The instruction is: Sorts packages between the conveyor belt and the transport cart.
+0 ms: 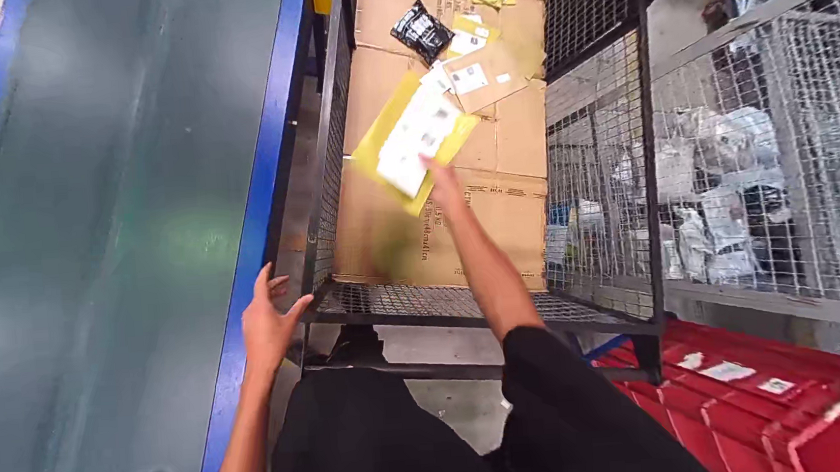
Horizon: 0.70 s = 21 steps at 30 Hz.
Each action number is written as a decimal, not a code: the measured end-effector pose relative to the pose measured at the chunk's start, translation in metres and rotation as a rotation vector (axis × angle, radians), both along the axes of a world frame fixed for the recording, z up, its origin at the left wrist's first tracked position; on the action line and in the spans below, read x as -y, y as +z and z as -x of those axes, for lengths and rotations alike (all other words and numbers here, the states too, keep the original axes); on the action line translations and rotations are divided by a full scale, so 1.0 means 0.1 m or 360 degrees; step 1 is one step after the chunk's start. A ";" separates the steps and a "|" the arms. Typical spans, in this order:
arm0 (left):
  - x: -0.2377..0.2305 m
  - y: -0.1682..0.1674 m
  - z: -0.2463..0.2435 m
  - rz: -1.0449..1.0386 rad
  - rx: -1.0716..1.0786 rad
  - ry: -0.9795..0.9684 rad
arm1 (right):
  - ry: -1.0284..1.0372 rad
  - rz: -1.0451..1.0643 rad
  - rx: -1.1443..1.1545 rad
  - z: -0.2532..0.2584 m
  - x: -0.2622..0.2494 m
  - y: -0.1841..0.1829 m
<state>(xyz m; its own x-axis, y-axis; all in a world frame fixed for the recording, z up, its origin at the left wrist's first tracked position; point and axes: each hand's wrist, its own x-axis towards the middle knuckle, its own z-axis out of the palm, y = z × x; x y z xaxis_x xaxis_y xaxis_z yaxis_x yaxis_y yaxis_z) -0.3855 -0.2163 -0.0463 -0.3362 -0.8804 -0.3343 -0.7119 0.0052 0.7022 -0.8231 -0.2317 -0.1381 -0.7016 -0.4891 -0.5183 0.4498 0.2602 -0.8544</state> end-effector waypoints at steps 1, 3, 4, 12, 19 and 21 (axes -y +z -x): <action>-0.09 -0.01 -0.21 0.0000 0.0021 0.0073 | -0.0101 0.0103 -0.0027 0.48 0.19 -0.02; -0.30 0.01 -0.65 -0.0020 0.0078 0.0289 | -0.0228 0.0279 0.0052 1.17 0.44 0.09; -0.40 0.03 -0.85 -0.0006 0.0098 0.0417 | -0.0236 0.0269 0.0077 1.35 0.50 0.20; -1.68 0.77 -2.42 0.0867 0.0821 0.1496 | 0.0863 0.0178 -0.0189 -0.59 0.52 0.07; -1.69 0.21 -3.25 -0.0199 0.0328 0.1741 | 0.2346 0.0144 -0.0394 -4.19 -0.42 0.47; -1.49 -0.08 -3.05 -0.0299 0.0015 0.1622 | 0.2449 0.0067 -0.0540 -4.77 -0.50 0.52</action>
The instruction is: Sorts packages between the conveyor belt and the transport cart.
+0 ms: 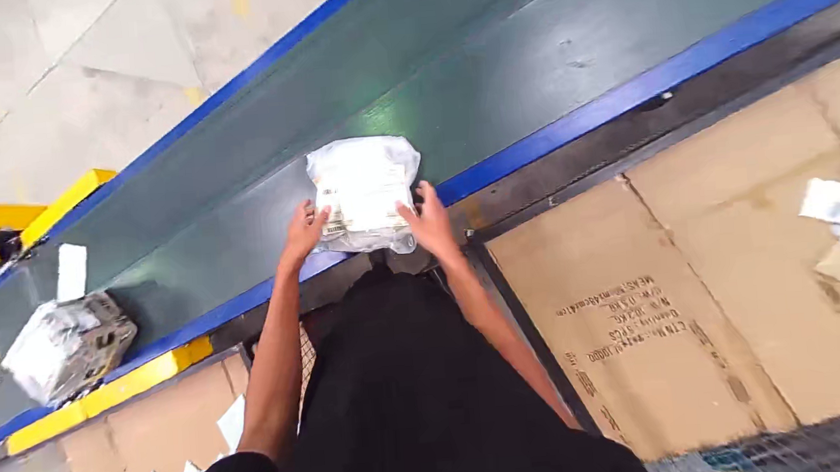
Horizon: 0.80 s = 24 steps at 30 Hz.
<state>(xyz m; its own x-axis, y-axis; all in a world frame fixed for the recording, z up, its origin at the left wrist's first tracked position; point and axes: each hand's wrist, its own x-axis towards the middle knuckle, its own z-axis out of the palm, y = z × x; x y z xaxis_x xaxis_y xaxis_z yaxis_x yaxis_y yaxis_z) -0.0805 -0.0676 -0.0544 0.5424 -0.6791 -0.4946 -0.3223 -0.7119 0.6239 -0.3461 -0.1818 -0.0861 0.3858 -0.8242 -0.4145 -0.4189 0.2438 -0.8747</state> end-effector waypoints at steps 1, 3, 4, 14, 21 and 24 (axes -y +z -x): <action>0.10 -0.11 0.16 0.0075 -0.0046 -0.0004 | -0.0065 -0.0042 -0.0037 -0.17 -0.02 0.01; 0.28 -0.20 0.47 0.0244 -0.0133 -0.0015 | -0.0290 -0.0137 -0.0065 -0.20 0.01 -0.01; 0.35 -0.19 0.58 0.0312 -0.0194 -0.0080 | -0.0404 -0.0262 0.0000 -0.10 0.04 0.00; 0.70 0.38 1.20 0.0909 -0.0779 -0.1221 | -0.1577 -0.0011 0.0575 2.24 0.52 0.82; 0.13 -0.07 0.63 0.0684 -0.0581 -0.0864 | -0.2365 0.0752 0.0575 4.54 1.62 1.51; -0.29 -0.24 0.27 0.0642 -0.0448 -0.0540 | -0.2018 0.0615 0.0264 4.09 1.47 1.17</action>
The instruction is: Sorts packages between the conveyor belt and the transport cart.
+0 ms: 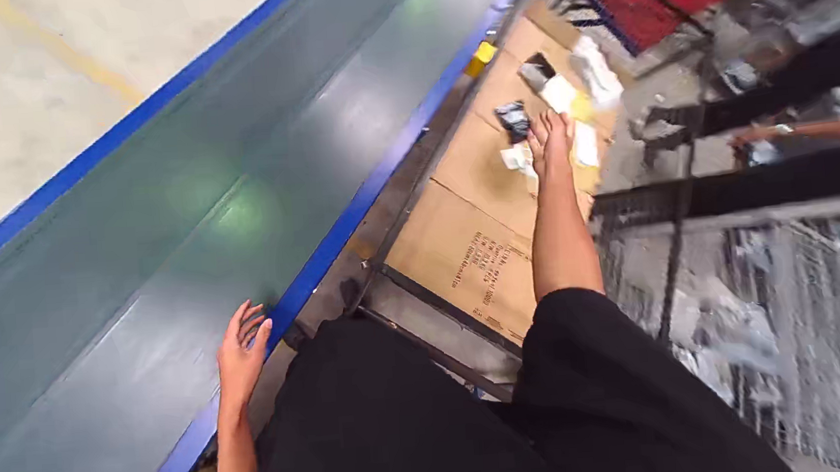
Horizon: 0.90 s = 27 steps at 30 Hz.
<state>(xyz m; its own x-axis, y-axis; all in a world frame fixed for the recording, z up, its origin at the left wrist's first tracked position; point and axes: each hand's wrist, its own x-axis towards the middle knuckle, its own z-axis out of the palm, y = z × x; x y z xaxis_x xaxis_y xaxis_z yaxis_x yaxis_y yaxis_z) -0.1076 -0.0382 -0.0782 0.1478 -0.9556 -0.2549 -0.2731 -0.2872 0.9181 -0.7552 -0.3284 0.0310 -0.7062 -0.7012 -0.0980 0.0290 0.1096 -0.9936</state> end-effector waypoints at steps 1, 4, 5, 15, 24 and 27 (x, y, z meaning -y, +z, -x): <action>-0.16 0.00 -0.11 0.0001 0.0055 0.0132 | 0.0183 -0.0098 0.0009 -0.30 -0.07 -0.21; -0.66 0.17 -0.46 -0.0007 0.0413 0.0630 | 0.0672 -0.0396 0.0038 -1.29 -0.35 -0.97; -0.80 0.25 -0.59 -0.0038 0.0582 0.0825 | 0.0834 -0.0485 -0.0004 -1.61 -0.46 -1.18; -1.12 0.74 -1.31 0.0061 0.0662 0.1706 | 0.1867 -0.0167 -0.0544 -4.32 -1.16 -1.26; -1.03 0.93 -2.97 -0.0247 0.0962 0.1432 | 0.2963 -0.0633 -0.0302 -6.56 -1.84 -1.00; -0.31 0.48 -3.38 -0.0554 0.0938 0.0975 | 0.2910 -0.0682 -0.0125 -6.84 -1.83 -1.03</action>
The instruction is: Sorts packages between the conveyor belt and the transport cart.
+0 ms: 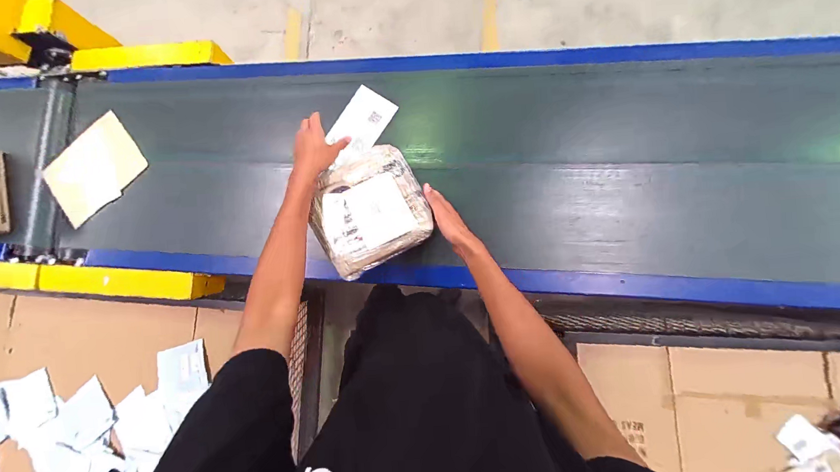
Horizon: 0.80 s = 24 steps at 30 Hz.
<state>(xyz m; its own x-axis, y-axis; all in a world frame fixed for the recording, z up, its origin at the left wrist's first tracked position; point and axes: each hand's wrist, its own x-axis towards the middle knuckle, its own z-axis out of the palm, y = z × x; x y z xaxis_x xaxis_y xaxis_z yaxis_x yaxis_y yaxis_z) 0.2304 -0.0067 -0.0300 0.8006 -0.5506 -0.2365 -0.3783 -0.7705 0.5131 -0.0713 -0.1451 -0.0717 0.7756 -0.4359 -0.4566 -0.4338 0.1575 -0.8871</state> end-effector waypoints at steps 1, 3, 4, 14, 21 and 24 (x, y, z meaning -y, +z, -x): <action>0.24 -0.11 0.00 -0.0151 -0.0080 -0.0080 | -0.0022 -0.0065 0.0059 0.02 0.01 0.05; 0.63 -0.26 0.07 -0.0407 -0.0141 -0.0214 | 0.0030 -0.0154 0.0062 0.25 0.05 0.16; 0.76 -0.33 0.11 -0.0474 -0.0111 -0.0273 | 0.0064 -0.0170 0.0040 0.40 0.07 0.20; 1.87 -0.58 0.89 -0.0205 -0.0105 -0.0608 | -0.0751 -0.0471 0.0291 1.72 -0.60 0.26; 3.27 -0.05 2.26 0.0089 -0.0299 -0.1562 | -0.1167 -0.0236 0.0463 2.46 -0.67 0.02; 3.77 0.47 3.84 0.0220 -0.0544 -0.2034 | -0.1319 -0.0257 0.0530 2.79 -0.65 -0.05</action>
